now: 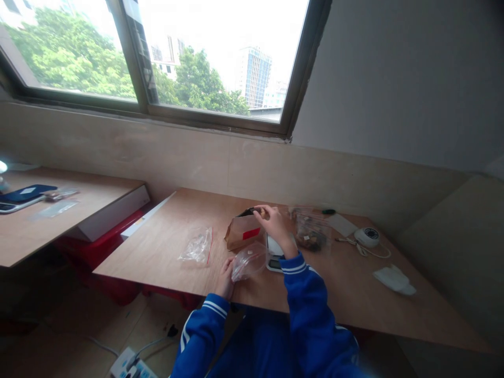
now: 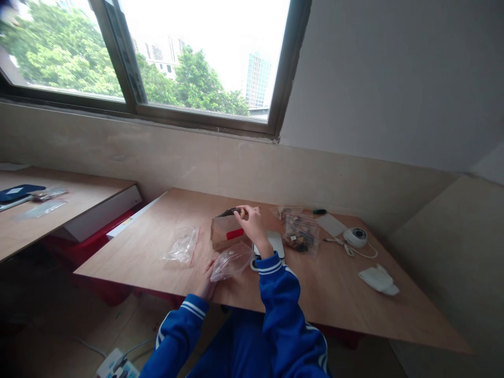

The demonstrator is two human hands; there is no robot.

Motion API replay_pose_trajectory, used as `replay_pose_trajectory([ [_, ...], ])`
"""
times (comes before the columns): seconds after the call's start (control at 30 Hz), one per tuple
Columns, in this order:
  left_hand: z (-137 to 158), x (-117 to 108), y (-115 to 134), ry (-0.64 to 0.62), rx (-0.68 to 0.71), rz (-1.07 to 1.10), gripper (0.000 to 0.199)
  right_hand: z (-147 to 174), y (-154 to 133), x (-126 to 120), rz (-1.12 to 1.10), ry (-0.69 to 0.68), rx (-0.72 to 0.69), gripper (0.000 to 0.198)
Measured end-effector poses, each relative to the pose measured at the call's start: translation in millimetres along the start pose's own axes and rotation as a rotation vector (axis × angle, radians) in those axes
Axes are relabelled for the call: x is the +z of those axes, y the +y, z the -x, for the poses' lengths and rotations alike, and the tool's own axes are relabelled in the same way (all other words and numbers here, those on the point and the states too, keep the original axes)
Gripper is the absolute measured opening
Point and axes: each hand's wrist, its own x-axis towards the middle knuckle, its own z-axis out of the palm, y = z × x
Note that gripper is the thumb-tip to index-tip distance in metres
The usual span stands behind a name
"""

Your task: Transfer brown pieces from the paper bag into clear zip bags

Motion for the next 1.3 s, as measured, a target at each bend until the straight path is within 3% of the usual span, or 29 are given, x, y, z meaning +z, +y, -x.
replay_pose_trajectory([
  [0.2,0,0,1,-0.007,0.027,-0.040,0.034,-7,3,0,-0.140,0.036,0.150,0.026],
  [0.43,-1,-1,-1,0.004,0.022,-0.055,0.036,-9,6,-7,-0.074,-0.032,0.103,0.032],
  [0.8,-1,-2,-1,-0.004,0.015,-0.037,0.032,-14,8,-5,-0.226,-0.194,0.032,0.027],
  [0.9,-1,-2,0,0.009,0.018,-0.022,0.029,-12,-3,-11,-0.174,-0.093,-0.030,0.023],
  [1.0,-1,-1,0,0.020,0.021,0.006,0.028,2,-11,-19,-0.125,0.124,-0.072,0.024],
  [1.07,-2,-1,0,0.020,0.019,0.029,0.031,23,-8,-20,-0.167,0.272,0.002,0.028],
  [1.13,-1,0,0,0.010,0.009,0.048,0.034,53,2,-13,-0.246,0.378,0.165,0.033],
  [1.23,1,3,2,-0.021,0.000,0.061,0.036,105,18,8,-0.395,0.332,0.520,0.042],
  [1.3,5,7,3,-0.030,0.036,0.057,0.033,132,25,23,-0.552,0.203,0.743,0.051],
])
